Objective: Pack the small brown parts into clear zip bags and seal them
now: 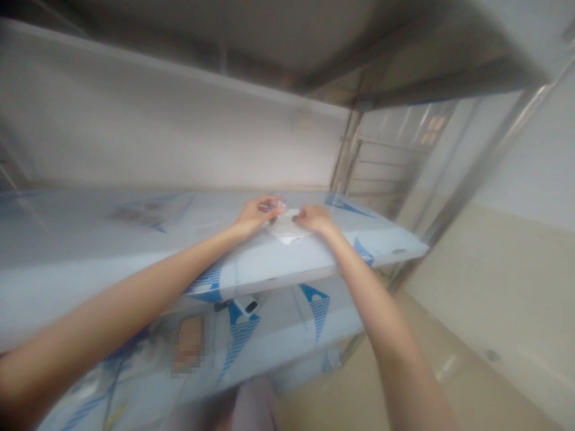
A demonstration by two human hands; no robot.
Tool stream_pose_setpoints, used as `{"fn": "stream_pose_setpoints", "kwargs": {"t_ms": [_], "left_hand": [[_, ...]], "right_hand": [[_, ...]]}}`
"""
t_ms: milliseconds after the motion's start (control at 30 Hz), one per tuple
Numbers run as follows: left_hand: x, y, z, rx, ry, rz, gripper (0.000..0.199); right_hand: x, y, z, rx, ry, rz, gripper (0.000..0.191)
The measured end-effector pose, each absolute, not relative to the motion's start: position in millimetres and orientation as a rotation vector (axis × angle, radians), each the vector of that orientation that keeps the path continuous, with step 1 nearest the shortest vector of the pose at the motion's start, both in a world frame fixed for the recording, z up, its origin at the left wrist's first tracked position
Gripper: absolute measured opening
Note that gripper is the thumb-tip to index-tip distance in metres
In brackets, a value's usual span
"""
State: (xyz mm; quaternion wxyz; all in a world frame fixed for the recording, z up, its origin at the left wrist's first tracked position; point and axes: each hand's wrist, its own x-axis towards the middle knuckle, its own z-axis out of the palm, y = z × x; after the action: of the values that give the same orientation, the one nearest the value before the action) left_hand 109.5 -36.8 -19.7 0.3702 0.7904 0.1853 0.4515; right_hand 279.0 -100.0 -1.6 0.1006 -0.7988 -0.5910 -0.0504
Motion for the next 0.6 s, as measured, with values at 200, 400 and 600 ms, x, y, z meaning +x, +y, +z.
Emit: {"fn": "stream_pose_setpoints", "kwargs": {"t_ms": [200, 400, 600], "left_hand": [[109.5, -36.1, -19.9, 2.046, 0.490, 1.143, 0.038], [110.2, -38.6, -21.3, 2.029, 0.443, 1.131, 0.038], [110.0, -38.9, -21.9, 2.035, 0.439, 1.147, 0.038]], "right_hand": [[306.2, -95.9, 7.5, -1.770, -1.690, 0.175, 0.015], [288.1, -106.8, 30.6, -1.460, -1.799, 0.205, 0.019], [257.9, -117.3, 40.0, -1.551, -1.990, 0.015, 0.020]]}}
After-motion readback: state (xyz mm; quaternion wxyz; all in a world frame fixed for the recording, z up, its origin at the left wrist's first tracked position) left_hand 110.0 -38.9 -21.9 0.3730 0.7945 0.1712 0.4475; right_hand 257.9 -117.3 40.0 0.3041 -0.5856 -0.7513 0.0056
